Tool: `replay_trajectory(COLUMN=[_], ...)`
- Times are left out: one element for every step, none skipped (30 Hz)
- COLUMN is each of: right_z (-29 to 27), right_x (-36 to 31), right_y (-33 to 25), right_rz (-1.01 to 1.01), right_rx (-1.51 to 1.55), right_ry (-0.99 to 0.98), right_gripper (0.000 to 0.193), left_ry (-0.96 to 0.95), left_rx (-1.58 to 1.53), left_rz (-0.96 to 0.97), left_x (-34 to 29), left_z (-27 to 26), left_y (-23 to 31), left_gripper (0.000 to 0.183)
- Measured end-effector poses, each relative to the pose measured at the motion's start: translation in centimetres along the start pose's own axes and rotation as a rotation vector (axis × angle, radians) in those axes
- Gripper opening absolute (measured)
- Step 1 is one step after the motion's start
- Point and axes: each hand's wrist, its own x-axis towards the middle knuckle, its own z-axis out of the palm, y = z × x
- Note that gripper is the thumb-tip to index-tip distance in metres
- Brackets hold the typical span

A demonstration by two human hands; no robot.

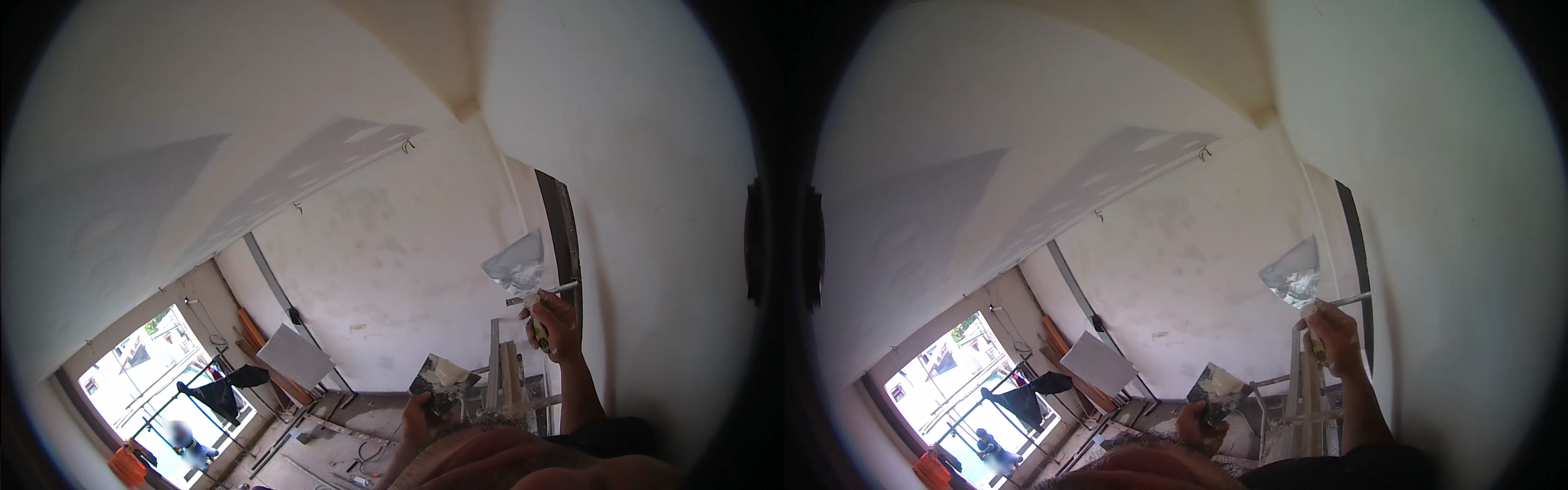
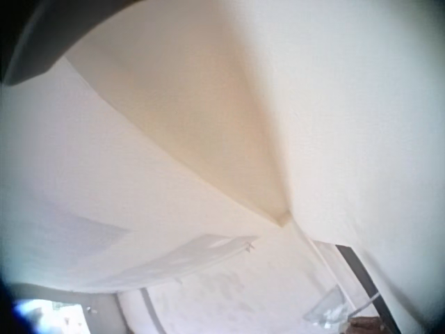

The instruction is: The person applies plaster to a ceiling using a trowel and a hawk. They repeatedly scoop plaster from the hawk and spread it onto the ceiling surface, smoothing the material with the trowel. The person works on a curved ceiling section, moving the tools to cover different areas.

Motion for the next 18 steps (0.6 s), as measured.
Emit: replay_trajectory(right_z=[0.2, 0.3, 0.3, 0.4, 0.5, 0.7, 1.0, 1.3, 1.5, 1.8, 2.1, 2.4, 2.8, 3.1, 3.3, 3.5, 3.7, 3.8], right_x=[0.1, 0.3, 0.5, 0.8, 1.0, 1.2, 1.4, 1.6, 1.8, 2.0, 2.3, 2.6, 3.0, 3.3, 3.7, 4.0, 4.4, 4.7], right_y=[0.1, 0.3, 0.4, 0.6, 0.7, 0.9, 1.0, 1.1, 1.1, 1.0, 0.9, 0.7, 0.4, 0.3, 0.0, -0.1, -0.3, -0.5], right_rz=[-0.011, -0.014, -0.017, -0.02, -0.048, -0.065, -0.081, -0.097, -0.117, -0.137, -0.156, -0.187, -0.218, -0.248, -0.251, -0.255, -0.257, -0.269], right_rx=[0.009, 0.035, 0.063, 0.092, 0.094, 0.116, 0.139, 0.162, 0.168, 0.174, 0.181, 0.172, 0.163, 0.154, 0.162, 0.17, 0.178, 0.199], right_ry=[-0.015, -0.026, -0.035, -0.044, -0.053, -0.052, -0.051, -0.05, -0.047, -0.044, -0.041, -0.06, -0.08, -0.1, -0.108, -0.117, -0.126, -0.139], right_gripper=[0.026, 0.027, 0.028, 0.029, 0.029, 0.03, 0.03, 0.031, 0.031, 0.031, 0.031, 0.031, 0.031, 0.03, 0.031, 0.032, 0.033, 0.033], left_ry=[-0.014, -0.028, -0.042, -0.014, 0.014, 0.045, 0.028, 0.012, -0.002, 0.002, 0.006, 0.013, 0.034, 0.056, 0.071, 0.085, 0.099, 0.114], left_rx=[-0.021, -0.04, -0.056, -0.037, -0.018, 0.002, 0.033, 0.065, 0.095, 0.065, 0.035, 0.007, 0.012, 0.017, 0.02, -0.008, -0.036, -0.061], left_rz=[0.014, 0.029, 0.043, 0.044, 0.045, 0.049, 0.078, 0.106, 0.133, 0.153, 0.173, 0.194, 0.191, 0.187, 0.185, 0.212, 0.24, 0.265], left_x=[0.1, 0.2, 0.3, 0.4, 0.5, 0.4, 0.3, 0.2, 0.0, -0.3, -0.7, -1.1, -1.3, -1.4, -1.3, -1.2, -1.0, -1.0], left_z=[-0.2, -0.3, -0.5, -0.9, -1.5, -1.9, -2.1, -2.3, -2.1, -1.8, -1.5, -1.2, -1.2, -1.4, -1.4, -1.4, -1.3, -1.0], left_y=[-0.3, -0.5, -0.7, -0.9, -1.2, -1.3, -1.4, -1.4, -1.6, -1.8, -2.1, -2.2, -2.3, -2.5, -2.7, -2.9, -3.2, -3.5], left_gripper=[0.035, 0.036, 0.037, 0.037, 0.038, 0.038, 0.037, 0.036, 0.037, 0.036, 0.034, 0.033, 0.032, 0.03, 0.029, 0.028, 0.026, 0.025])
